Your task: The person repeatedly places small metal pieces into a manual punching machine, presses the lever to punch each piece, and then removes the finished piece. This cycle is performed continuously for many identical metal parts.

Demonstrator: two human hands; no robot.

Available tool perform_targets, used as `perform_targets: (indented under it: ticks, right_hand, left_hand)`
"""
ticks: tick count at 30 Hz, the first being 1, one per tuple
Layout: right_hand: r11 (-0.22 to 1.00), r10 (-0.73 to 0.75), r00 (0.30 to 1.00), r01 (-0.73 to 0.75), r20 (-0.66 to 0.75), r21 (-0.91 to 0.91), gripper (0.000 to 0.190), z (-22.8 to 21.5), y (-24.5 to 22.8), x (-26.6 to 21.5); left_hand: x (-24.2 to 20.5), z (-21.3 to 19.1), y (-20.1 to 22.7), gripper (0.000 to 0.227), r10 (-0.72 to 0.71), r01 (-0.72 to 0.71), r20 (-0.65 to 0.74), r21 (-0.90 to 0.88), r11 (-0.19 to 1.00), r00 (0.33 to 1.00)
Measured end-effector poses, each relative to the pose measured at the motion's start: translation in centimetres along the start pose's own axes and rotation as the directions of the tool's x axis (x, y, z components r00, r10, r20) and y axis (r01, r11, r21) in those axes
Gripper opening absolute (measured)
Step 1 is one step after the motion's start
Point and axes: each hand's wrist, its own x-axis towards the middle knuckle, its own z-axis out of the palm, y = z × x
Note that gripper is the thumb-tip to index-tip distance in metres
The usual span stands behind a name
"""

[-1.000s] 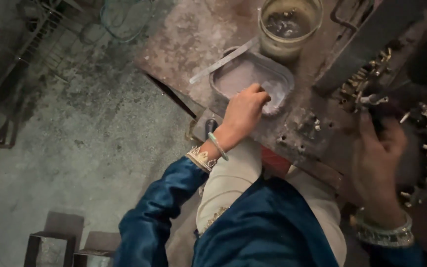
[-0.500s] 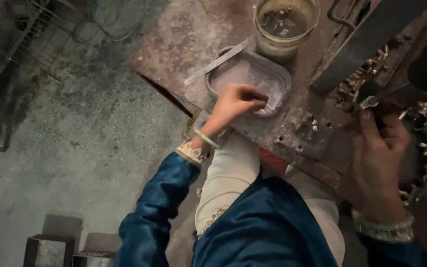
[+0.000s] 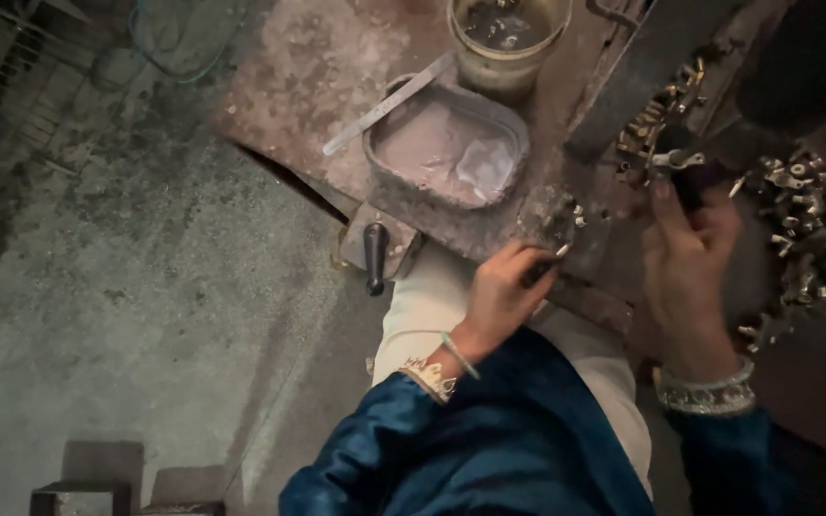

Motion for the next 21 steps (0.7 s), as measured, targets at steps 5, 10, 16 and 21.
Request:
perform_targets:
  ticks: [5, 10, 16, 21]
  right_hand:
    - [0.996, -0.043, 0.998, 0.047, 0.05, -0.076, 0.01, 1.4, -1.4, -0.4]
    - [0.905, -0.135, 0.991, 0.118, -0.013, -0.409, 0.011, -1.0, 1.1, 0.3]
    - [0.987, -0.096, 0.994, 0.101, 0.046, -0.122, 0.01, -0.8, 1.3, 1.0]
    - [0.982, -0.071, 0.997, 0.069, -0.003, -0.174, 0.007, 0.4, -0.2, 0.8]
  left_hand:
    - [0.6, 1.5, -0.2, 0.019, 0.069, -0.068, -0.005, 0.121, 0.99, 0.998]
    - [2.8, 0.8, 1.5, 0.026, 0.051, -0.06, 0.039, 0.284, 0.957, 0.998]
    - [5.4, 1.0, -0.4, 0.049, 0.219, -0.319, 0.237, 0.589, 0.743, 0.947]
    - [7.0, 0.1, 1.1, 0.043, 0.283, -0.413, 0.313, 0.525, 0.744, 0.907]
